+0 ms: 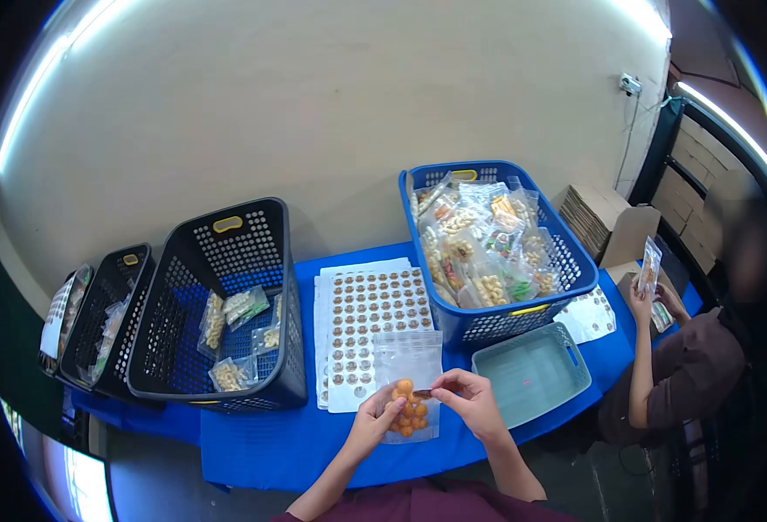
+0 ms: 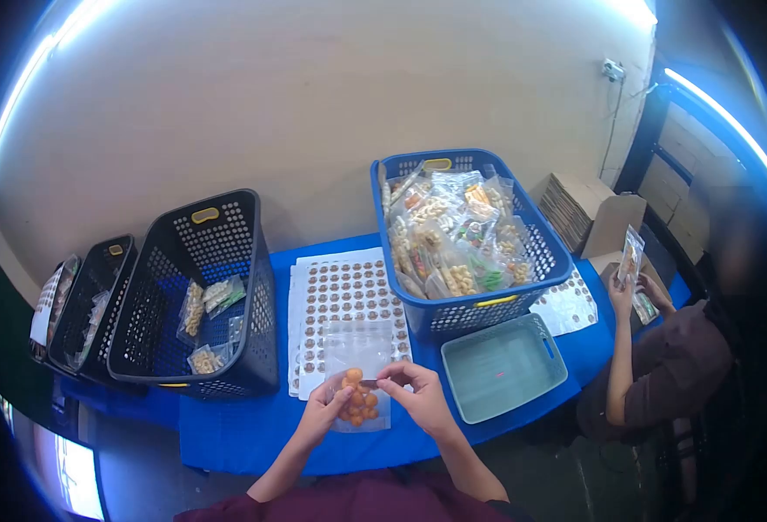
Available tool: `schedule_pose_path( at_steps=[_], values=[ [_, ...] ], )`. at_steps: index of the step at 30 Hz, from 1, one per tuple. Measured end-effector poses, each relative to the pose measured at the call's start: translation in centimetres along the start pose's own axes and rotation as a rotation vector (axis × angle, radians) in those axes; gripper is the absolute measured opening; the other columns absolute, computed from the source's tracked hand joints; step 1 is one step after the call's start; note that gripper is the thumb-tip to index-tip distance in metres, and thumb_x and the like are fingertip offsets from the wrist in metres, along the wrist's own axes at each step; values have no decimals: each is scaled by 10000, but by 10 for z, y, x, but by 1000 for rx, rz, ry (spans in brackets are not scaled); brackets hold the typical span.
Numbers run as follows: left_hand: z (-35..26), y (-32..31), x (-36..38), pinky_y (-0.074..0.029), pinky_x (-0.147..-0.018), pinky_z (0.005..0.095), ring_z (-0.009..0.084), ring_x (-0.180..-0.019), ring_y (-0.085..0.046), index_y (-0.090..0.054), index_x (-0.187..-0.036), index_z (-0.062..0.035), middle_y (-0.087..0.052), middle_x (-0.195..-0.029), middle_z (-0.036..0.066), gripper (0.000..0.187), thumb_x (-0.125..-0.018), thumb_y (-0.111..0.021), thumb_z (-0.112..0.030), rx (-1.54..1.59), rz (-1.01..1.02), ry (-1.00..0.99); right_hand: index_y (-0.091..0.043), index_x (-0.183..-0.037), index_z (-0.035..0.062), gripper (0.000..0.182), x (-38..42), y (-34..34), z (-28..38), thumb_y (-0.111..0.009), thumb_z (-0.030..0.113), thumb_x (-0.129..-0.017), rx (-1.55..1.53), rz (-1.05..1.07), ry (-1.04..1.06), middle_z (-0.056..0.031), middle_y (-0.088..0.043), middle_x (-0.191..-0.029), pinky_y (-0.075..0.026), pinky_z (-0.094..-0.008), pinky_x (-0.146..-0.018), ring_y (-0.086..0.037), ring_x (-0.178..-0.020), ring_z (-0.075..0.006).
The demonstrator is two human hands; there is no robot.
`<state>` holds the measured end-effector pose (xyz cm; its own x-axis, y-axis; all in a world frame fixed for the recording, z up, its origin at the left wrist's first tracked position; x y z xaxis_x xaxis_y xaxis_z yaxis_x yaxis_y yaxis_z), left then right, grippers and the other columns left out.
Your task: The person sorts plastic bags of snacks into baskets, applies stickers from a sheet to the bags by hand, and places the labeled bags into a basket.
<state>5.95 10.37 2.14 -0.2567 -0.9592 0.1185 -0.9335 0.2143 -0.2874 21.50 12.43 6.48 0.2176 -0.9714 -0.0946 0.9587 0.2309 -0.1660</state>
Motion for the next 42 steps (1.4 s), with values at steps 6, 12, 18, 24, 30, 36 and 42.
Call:
schedule_pose_path(
  at_steps=[6, 12, 18, 24, 30, 36, 42],
  values=[
    [14, -15, -14, -443, -763, 211, 93, -906, -545, -455, -1202, 17, -578, -1037, 75, 396, -922, -446, -262, -32, 64, -54, -590, -863, -9, 101, 7, 17, 5, -622, 3, -767, 186, -65, 27, -22, -589, -780, -403, -185, -627, -500, -685, -43],
    [19, -25, -20, -428, -821, 236, 119, -947, -538, -473, -1177, 35, -574, -1048, 93, 404, -940, -394, -282, -91, 104, -64, -538, -940, 3, 256, 9, 22, 17, -679, 57, -733, 335, -118, 18, -4, -599, -709, -350, -165, -533, -439, -592, -10],
    [19, -32, -25, -457, -797, 250, 143, -915, -577, -457, -1189, 28, -586, -1027, 105, 426, -945, -359, -307, -121, 92, -93, -467, -977, 14, 349, 6, 31, 9, -697, 50, -717, 307, -141, 12, -10, -601, -702, -323, -153, -514, -422, -577, -4],
    [19, -33, -30, -450, -788, 239, 130, -912, -568, -462, -1188, 21, -583, -1020, 95, 412, -947, -359, -297, -114, 70, -115, -404, -1015, 33, 425, 3, 33, 7, -702, 30, -711, 206, -138, 8, -19, -596, -696, -323, -152, -524, -429, -596, -11],
    [13, -33, -32, -448, -748, 227, 103, -857, -561, -476, -1178, 15, -590, -975, 81, 399, -945, -368, -291, -95, 43, -118, -396, -1000, 38, 418, -5, 33, 6, -699, 23, -712, 66, -123, 10, -14, -594, -696, -322, -149, -534, -437, -616, -11],
    [4, -33, -36, -450, -694, 217, 106, -841, -566, -464, -1180, 34, -591, -990, 90, 403, -943, -377, -281, -124, 36, -173, -393, -994, 37, 414, -11, 33, 5, -698, 39, -714, 223, -121, 51, -10, -591, -692, -321, -151, -532, -423, -603, -11],
    [10, -29, -41, -487, -622, 211, 122, -817, -596, -441, -1193, 42, -592, -985, 100, 399, -916, -457, -245, -73, 59, -107, -401, -996, 33, 412, -16, 32, 6, -699, 62, -713, 300, -139, 114, -8, -589, -691, -322, -157, -534, -406, -590, -16]
  ],
)
Point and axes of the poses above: each hand's wrist, its own x-axis away from the middle knuckle, its own y-axis out of the back of the hand, z = x × y, the point moved 6 cm from there along -x, towards the middle knuckle
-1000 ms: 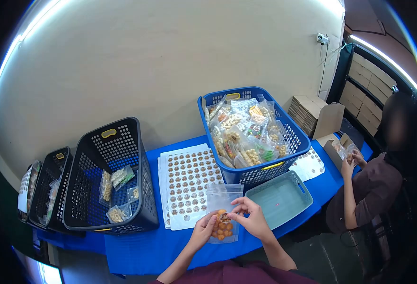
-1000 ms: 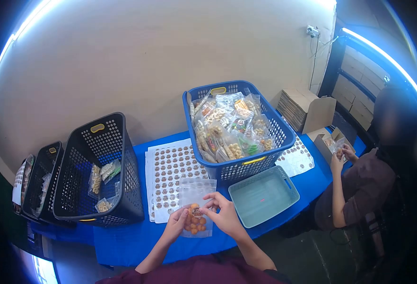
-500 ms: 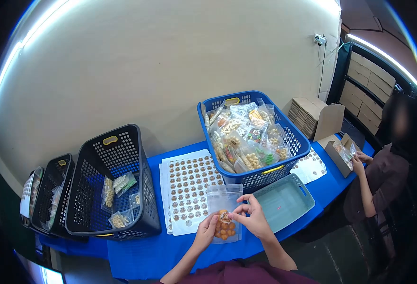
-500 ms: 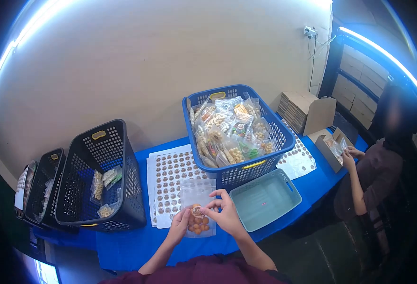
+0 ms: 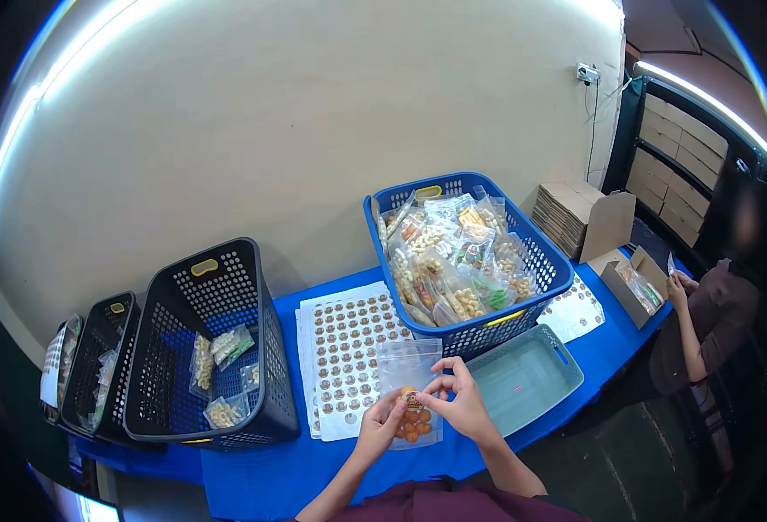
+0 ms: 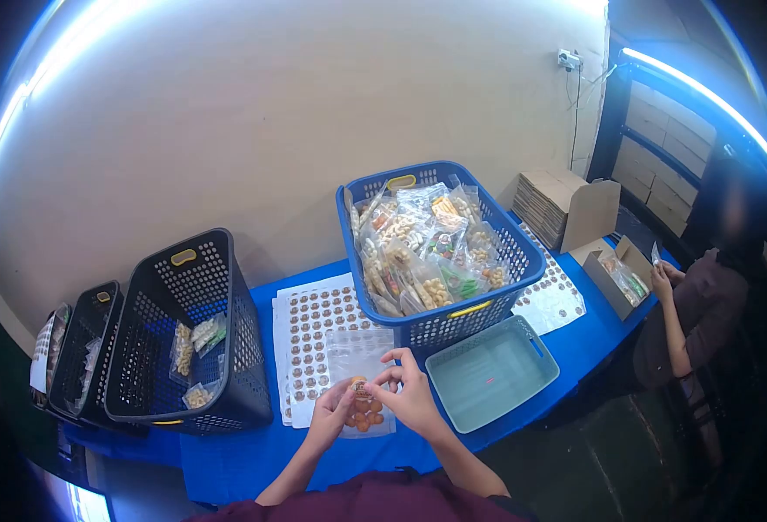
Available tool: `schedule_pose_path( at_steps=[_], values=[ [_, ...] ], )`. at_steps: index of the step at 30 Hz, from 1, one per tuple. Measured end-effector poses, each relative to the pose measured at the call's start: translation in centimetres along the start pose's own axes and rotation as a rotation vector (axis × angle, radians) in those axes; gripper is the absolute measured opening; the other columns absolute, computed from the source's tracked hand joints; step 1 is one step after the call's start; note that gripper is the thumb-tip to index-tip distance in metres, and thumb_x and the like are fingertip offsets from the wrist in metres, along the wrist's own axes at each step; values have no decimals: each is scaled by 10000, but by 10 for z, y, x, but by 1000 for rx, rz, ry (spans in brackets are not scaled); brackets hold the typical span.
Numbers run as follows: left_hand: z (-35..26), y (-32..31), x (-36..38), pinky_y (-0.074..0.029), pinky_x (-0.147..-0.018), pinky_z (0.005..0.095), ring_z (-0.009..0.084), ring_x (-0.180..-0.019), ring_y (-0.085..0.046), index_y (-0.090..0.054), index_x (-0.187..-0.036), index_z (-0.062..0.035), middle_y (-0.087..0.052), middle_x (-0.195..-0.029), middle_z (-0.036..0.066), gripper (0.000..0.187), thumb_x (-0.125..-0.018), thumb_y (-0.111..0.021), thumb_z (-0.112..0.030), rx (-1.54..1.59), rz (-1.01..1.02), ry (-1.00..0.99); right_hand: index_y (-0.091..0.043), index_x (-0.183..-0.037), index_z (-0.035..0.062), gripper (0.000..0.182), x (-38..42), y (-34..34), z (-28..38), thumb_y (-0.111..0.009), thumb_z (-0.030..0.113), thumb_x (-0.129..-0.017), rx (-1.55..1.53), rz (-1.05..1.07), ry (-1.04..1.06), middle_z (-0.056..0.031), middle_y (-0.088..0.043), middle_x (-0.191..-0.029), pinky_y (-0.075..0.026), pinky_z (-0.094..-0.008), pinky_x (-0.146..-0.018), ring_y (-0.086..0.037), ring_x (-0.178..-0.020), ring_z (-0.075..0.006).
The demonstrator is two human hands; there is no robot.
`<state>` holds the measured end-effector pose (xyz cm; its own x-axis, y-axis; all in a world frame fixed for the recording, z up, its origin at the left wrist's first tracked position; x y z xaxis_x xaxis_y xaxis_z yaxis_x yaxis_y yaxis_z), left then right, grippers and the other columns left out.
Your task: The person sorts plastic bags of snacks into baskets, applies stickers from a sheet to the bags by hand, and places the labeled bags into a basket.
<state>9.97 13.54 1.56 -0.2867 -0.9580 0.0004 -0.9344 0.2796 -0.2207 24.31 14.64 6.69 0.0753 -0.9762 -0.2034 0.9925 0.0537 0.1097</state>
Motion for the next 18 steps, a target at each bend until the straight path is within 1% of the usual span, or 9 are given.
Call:
schedule_pose_path(
  at_steps=[2, 5, 7, 10, 11, 13, 14, 17, 18],
  values=[
    [3, 0, -1, -494, -617, 211, 124, -837, -593, -438, -1192, 48, -583, -997, 98, 393, -907, -483, -220, 43, 0, 22, -406, -991, 33, 407, 1, 0, 4, -700, 69, -711, -4, -6, 0, -10, -591, -691, -323, -162, -535, -403, -588, -20],
    [-2, -2, 0, -482, -563, 201, 129, -800, -605, -436, -1192, 44, -600, -954, 103, 397, -907, -480, -228, 26, -18, 20, -438, -988, 8, 405, 3, 0, 10, -696, 141, -704, 53, -58, 31, -20, -593, -712, -336, -206, -488, -416, -534, -62],
    [-3, -2, 0, -452, -498, 180, 141, -746, -629, -439, -1189, 32, -624, -902, 118, 400, -910, -465, -253, -16, -29, -5, -430, -995, 20, 409, 6, -1, 18, -691, 135, -702, 121, -94, 26, -12, -595, -685, -335, -225, -503, -412, -524, -71],
    [-2, -1, 1, -446, -484, 181, 139, -719, -631, -439, -1188, 34, -627, -870, 110, 401, -911, -462, -254, -2, -46, -38, -433, -999, 36, 400, 10, -3, 20, -684, 129, -702, 207, -132, 75, -7, -596, -681, -338, -256, -548, -409, -520, -92],
    [-2, -1, 2, -460, -528, 188, 129, -745, -617, -446, -1179, 42, -616, -897, 105, 389, -906, -475, -233, 0, -47, -21, -437, -1000, 42, 394, 10, -4, 20, -682, 127, -703, 233, -142, 100, -7, -596, -686, -340, -266, -566, -408, -520, -100],
    [-2, 3, 3, -488, -618, 203, 108, -798, -588, -461, -1161, 59, -595, -953, 96, 364, -898, -502, -190, 2, -46, 11, -429, -984, 41, 393, 11, -5, 22, -693, 104, -699, 280, -156, 157, -15, -602, -687, -345, -235, -525, -397, -521, -81],
    [-3, 3, 4, -486, -617, 202, 107, -794, -588, -462, -1161, 57, -597, -946, 93, 364, -898, -502, -191, 5, -42, 17, -425, -976, 40, 394, 12, -6, 23, -698, 93, -698, 304, -163, 186, -19, -605, -688, -347, -219, -504, -392, -522, -71],
    [-5, 3, 7, -479, -606, 196, 100, -779, -586, -467, -1159, 53, -603, -922, 85, 362, -898, -502, -196, 2, -45, -5, -443, -1010, 61, 373, 15, -9, 23, -667, 121, -717, 281, -154, 142, 4, -581, -709, -338, -294, -642, -431, -582, -127],
    [-3, 3, 6, -475, -596, 192, 95, -771, -586, -468, -1157, 51, -604, -913, 81, 362, -898, -503, -199, -7, -52, -37, -445, -1010, 61, 369, 16, -10, 23, -665, 120, -719, 286, -152, 148, 5, -579, -712, -337, -296, -647, -433, -587, -130]
  ],
)
Point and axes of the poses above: each hand's wrist, its own x-axis away from the middle knuckle, its own y-axis out of the back of the hand, z = x × y, the point moved 6 cm from there along -x, towards the middle knuckle
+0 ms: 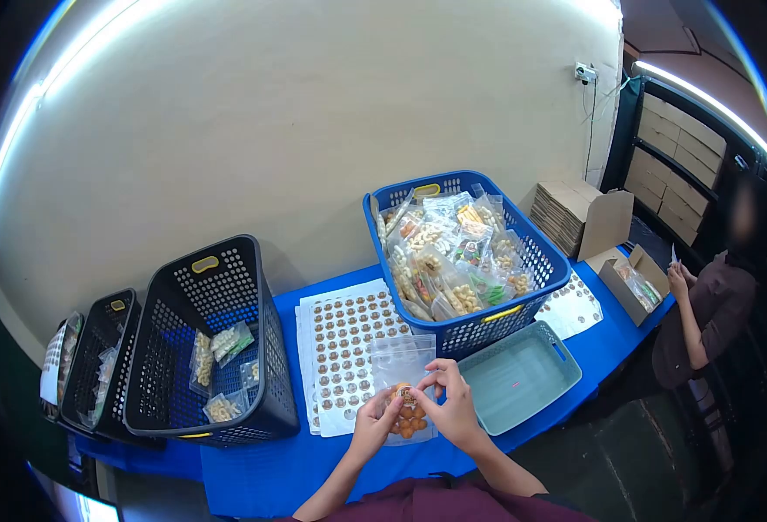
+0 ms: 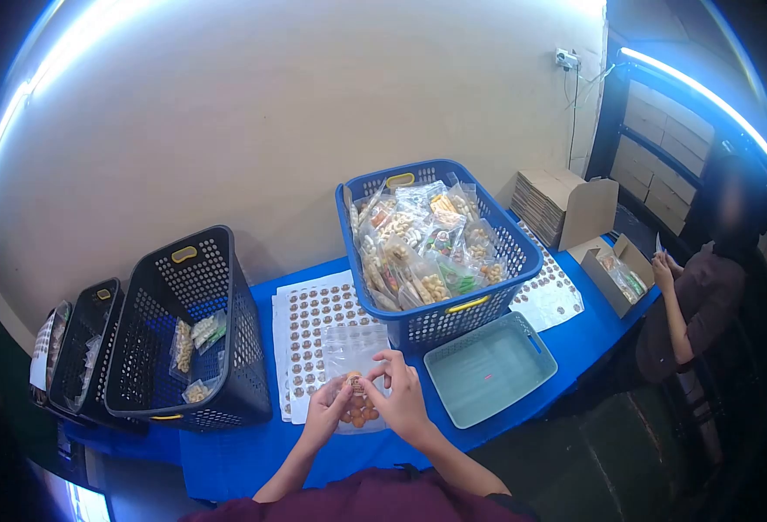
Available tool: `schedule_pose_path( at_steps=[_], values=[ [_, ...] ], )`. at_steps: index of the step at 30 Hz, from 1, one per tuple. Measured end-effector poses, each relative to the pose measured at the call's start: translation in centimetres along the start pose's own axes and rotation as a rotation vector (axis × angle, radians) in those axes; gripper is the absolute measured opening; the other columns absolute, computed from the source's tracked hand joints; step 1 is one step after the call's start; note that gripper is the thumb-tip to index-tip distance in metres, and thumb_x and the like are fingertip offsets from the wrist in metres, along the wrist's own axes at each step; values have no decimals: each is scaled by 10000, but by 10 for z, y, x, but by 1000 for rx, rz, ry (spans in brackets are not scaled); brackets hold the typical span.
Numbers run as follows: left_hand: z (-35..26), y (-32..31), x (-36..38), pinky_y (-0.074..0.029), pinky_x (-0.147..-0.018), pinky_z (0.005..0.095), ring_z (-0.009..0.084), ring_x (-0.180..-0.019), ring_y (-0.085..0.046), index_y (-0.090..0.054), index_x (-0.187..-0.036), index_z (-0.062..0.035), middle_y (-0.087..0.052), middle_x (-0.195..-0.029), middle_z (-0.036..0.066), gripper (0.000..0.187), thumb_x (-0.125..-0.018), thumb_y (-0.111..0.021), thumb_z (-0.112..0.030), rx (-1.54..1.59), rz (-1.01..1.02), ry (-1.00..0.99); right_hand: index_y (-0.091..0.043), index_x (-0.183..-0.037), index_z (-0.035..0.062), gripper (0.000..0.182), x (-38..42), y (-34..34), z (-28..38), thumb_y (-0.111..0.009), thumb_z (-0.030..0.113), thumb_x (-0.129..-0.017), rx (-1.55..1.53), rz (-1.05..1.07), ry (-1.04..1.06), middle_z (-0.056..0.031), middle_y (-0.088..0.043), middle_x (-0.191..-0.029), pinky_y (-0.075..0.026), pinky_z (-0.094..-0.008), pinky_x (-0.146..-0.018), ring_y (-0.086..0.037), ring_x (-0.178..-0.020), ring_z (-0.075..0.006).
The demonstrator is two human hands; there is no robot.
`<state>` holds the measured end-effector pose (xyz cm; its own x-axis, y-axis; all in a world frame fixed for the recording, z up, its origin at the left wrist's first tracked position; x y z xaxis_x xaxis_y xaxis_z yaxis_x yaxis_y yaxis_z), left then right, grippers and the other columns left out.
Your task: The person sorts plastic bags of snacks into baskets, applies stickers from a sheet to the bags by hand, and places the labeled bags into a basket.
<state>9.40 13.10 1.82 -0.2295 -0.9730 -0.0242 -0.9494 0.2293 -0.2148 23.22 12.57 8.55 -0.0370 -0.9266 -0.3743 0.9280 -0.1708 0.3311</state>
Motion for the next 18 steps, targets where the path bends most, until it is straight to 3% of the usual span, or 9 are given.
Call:
schedule_pose_path(
  at_steps=[8, 11, 12, 16, 18],
  values=[
    [5, 8, 2, -434, -516, 151, 57, -720, -576, -475, -1151, 38, -607, -879, 58, 359, -894, -508, -211, -55, 19, 19, -474, -1015, 59, 338, 7, -4, 8, -649, 106, -730, 173, -122, 195, 2, -563, -758, -340, -312, -668, -440, -630, -153],
    [7, 8, 0, -449, -535, 163, 79, -731, -590, -469, -1151, 42, -609, -888, 71, 357, -897, -498, -207, -101, -4, -5, -457, -1002, 38, 367, 14, -11, 1, -665, 45, -700, 213, -168, 238, -51, -538, -796, -381, -283, -653, -445, -669, -149],
    [-2, 4, 3, -463, -552, 178, 101, -739, -601, -469, -1142, 47, -611, -899, 84, 350, -899, -488, -204, -119, -15, 5, -456, -1024, 28, 394, 14, -12, -6, -670, 46, -693, 87, -98, 129, -66, -494, -882, -386, -271, -678, -454, -698, -145],
    [-5, -3, 7, -475, -589, 183, 106, -791, -599, -460, -1159, 41, -613, -933, 90, 363, -884, -522, -188, 9, -27, 75, -465, -1035, 36, 412, 17, 17, -11, -686, 65, -690, -41, -306, 22, -48, -475, -937, -391, -250, -684, -471, -746, -117],
    [2, -2, 4, -482, -649, 210, 126, -827, -597, -459, -1162, 38, -611, -949, 104, 359, -883, -523, -177, 21, -52, 11, -475, -1023, 37, 394, 17, 17, -24, -689, 74, -694, -112, -298, -27, -49, -477, -939, -393, -249, -690, -477, -763, -119]
  ],
)
Point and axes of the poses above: each hand's wrist, its own x-axis away from the middle knuckle, its own y-axis out of the back of the hand, z = x × y, the point moved 6 cm from there along -x, towards the middle knuckle
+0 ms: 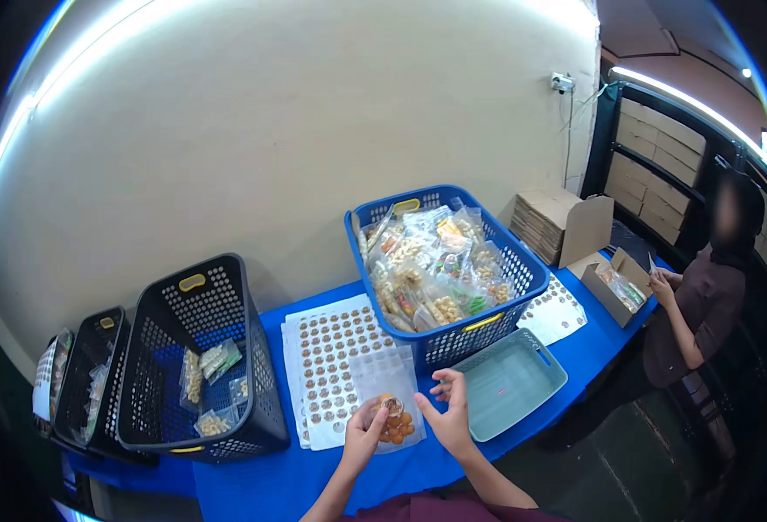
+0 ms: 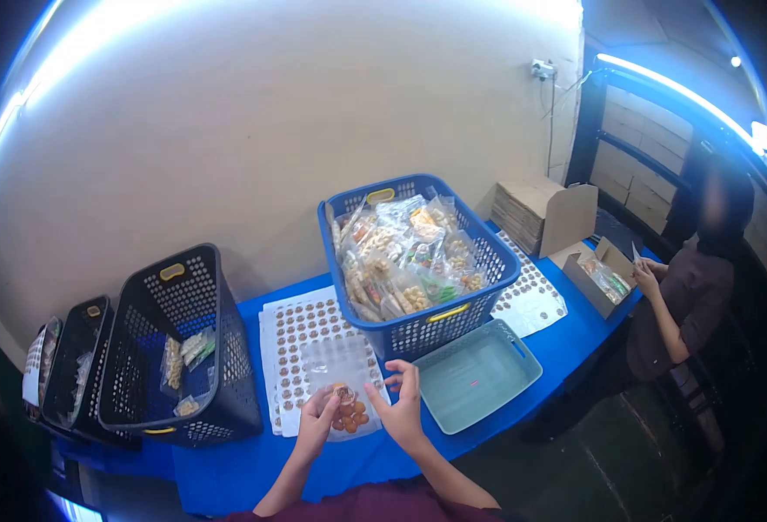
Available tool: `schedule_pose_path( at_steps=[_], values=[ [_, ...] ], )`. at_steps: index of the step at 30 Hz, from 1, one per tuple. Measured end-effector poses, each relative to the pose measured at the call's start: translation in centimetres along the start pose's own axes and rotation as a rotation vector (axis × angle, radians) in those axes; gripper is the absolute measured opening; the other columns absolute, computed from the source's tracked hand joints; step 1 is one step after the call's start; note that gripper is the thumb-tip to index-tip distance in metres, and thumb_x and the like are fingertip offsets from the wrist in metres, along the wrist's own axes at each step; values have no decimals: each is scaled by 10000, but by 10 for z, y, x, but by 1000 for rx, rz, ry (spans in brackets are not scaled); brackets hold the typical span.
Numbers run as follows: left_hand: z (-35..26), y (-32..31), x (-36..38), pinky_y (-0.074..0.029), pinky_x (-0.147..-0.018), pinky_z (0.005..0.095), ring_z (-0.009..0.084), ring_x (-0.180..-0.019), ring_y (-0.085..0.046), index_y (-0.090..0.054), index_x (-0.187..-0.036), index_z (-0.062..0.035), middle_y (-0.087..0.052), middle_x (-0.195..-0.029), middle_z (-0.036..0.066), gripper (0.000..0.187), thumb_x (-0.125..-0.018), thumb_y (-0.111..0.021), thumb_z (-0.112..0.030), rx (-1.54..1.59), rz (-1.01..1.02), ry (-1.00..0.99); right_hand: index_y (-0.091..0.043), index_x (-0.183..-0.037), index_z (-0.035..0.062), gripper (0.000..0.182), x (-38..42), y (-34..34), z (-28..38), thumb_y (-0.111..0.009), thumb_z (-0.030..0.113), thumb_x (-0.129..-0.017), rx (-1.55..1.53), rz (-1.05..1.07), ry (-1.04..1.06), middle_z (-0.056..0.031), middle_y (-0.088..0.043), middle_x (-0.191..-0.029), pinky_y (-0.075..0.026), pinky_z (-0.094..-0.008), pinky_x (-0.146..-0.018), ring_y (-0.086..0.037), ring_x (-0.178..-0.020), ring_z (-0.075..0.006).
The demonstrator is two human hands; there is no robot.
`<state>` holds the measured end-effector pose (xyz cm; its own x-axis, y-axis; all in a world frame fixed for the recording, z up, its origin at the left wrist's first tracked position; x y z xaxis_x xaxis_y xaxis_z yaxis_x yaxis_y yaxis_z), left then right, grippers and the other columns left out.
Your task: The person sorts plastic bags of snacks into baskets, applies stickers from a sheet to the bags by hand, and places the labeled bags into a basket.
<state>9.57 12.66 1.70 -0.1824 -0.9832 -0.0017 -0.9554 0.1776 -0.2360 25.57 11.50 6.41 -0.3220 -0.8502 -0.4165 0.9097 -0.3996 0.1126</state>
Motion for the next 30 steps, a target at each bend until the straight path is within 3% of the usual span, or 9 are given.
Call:
schedule_pose_path(
  at_steps=[2, 3, 7, 11, 16, 22, 28, 30],
  values=[
    [7, 0, 0, -478, -737, 245, 145, -866, -591, -468, -1148, 31, -611, -952, 110, 334, -883, -520, -165, -38, -39, -9, -519, -961, 52, 320, 4, 1, -4, -695, 98, -698, 11, 36, 5, -49, -483, -956, -397, -246, -696, -488, -793, -125],
    [6, 0, -1, -478, -733, 242, 142, -859, -592, -475, -1132, 30, -611, -949, 107, 317, -883, -518, -160, -39, -48, -19, -563, -898, 71, 249, 6, -2, -4, -699, 117, -695, 70, 72, 80, -61, -488, -973, -405, -259, -714, -498, -840, -157],
    [6, -4, 3, -475, -714, 229, 129, -828, -591, -503, -1064, 26, -613, -930, 91, 246, -884, -516, -143, 3, -77, -19, -615, -880, 84, 220, 23, -9, 7, -703, 150, -689, 200, 29, 144, -100, -493, -1007, -394, -324, -810, -483, -957, -239],
    [19, -1, 8, -485, -679, 239, 146, -797, -609, -518, -1032, 12, -617, -906, 100, 236, -888, -507, -175, 24, -47, -21, -632, -829, 74, 176, 41, -13, -1, -703, 163, -696, 248, 5, 84, -103, -487, -1030, -380, -352, -832, -481, -961, -260],
    [19, 2, 19, -480, -607, 222, 126, -722, -604, -519, -1024, 1, -614, -851, 91, 214, -897, -495, -169, -32, -30, -21, -628, -798, 50, 129, 54, -18, -20, -679, 147, -728, 40, 12, -42, -91, -475, -1043, -400, -307, -829, -492, -958, -198],
    [23, 28, 25, -469, -696, 223, 125, -807, -592, -520, -1033, 47, -615, -901, 95, 250, -887, -520, -156, -6, -58, 16, -634, -812, 53, 130, 58, -38, -15, -683, 142, -731, -15, 140, -83, -85, -462, -1067, -406, -268, -783, -493, -935, -161],
    [-2, 53, 41, -465, -742, 232, 130, -866, -579, -515, -1081, 58, -603, -965, 103, 298, -892, -514, -172, -8, -73, -43, -618, -754, 49, 67, 64, -65, 3, -674, 73, -727, -43, 133, -151, -87, -436, -1063, -417, -238, -721, -484, -927, -132],
    [-11, 65, 45, -463, -744, 230, 122, -863, -576, -512, -1092, 58, -601, -974, 100, 312, -897, -505, -186, -6, -42, -68, -570, -895, 28, 170, 68, -79, 12, -646, 28, -743, -120, 168, -135, -78, -430, -1071, -417, -230, -713, -501, -880, -120]
  ],
)
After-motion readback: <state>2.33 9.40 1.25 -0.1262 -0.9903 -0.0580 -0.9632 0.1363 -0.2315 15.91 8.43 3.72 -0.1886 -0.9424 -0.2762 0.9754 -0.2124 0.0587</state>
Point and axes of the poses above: each hand's wrist, its own x-axis away from the middle knuckle, its own y-axis out of the back of the hand, z = x × y, the point moved 6 cm from there along -x, towards the middle knuckle
